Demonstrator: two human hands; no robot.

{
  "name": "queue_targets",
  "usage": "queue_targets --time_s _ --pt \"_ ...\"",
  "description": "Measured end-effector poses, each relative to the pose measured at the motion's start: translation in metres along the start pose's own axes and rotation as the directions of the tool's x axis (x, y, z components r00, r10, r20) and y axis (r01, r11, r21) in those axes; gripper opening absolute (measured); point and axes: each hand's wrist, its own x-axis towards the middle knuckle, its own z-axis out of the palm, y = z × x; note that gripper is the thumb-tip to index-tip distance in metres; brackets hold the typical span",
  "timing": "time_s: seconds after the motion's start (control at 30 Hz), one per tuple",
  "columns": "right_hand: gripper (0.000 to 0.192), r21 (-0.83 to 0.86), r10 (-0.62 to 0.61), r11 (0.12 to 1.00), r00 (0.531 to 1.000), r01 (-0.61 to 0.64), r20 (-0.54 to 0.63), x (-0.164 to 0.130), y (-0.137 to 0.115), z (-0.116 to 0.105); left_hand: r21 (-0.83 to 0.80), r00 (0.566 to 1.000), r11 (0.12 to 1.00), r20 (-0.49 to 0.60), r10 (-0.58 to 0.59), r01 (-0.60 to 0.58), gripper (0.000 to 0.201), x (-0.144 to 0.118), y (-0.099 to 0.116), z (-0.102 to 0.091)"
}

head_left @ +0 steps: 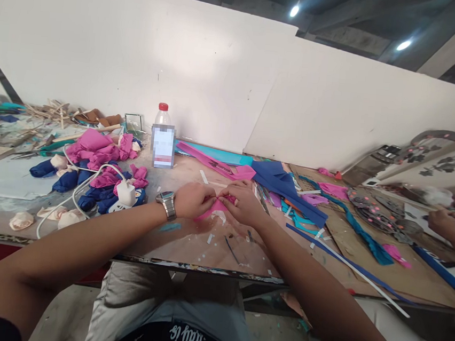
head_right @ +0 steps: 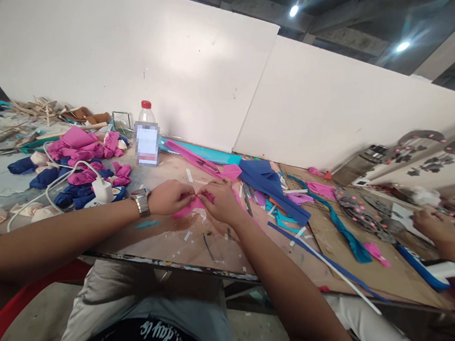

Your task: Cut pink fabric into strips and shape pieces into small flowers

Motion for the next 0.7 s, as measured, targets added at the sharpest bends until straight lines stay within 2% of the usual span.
queue_targets --time_s 0.23,0.43,0.7 --pt "0.008 0.023 -0.007 1.0 1.0 0.008 -0.009 0.001 -0.0012 -0.0002 -0.04 1.0 0.999 -0.001 -0.011 0.011 0.031 0.0013 -0.001 0.0012" --pt "0.007 0.024 -0.002 1.0 1.0 0.002 -0.001 0.0014 -0.0028 -0.002 -0.111 0.997 0.993 0.061 -0.038 0.045 0.03 0.0021 -0.0008 0.001" --pt "0.006 0.055 -0.009 0.998 1.0 0.01 -0.009 0.0003 -0.001 -0.0004 -0.212 0.995 0.976 0.094 -0.039 0.059 0.026 0.0029 -0.0021 -0.0002"
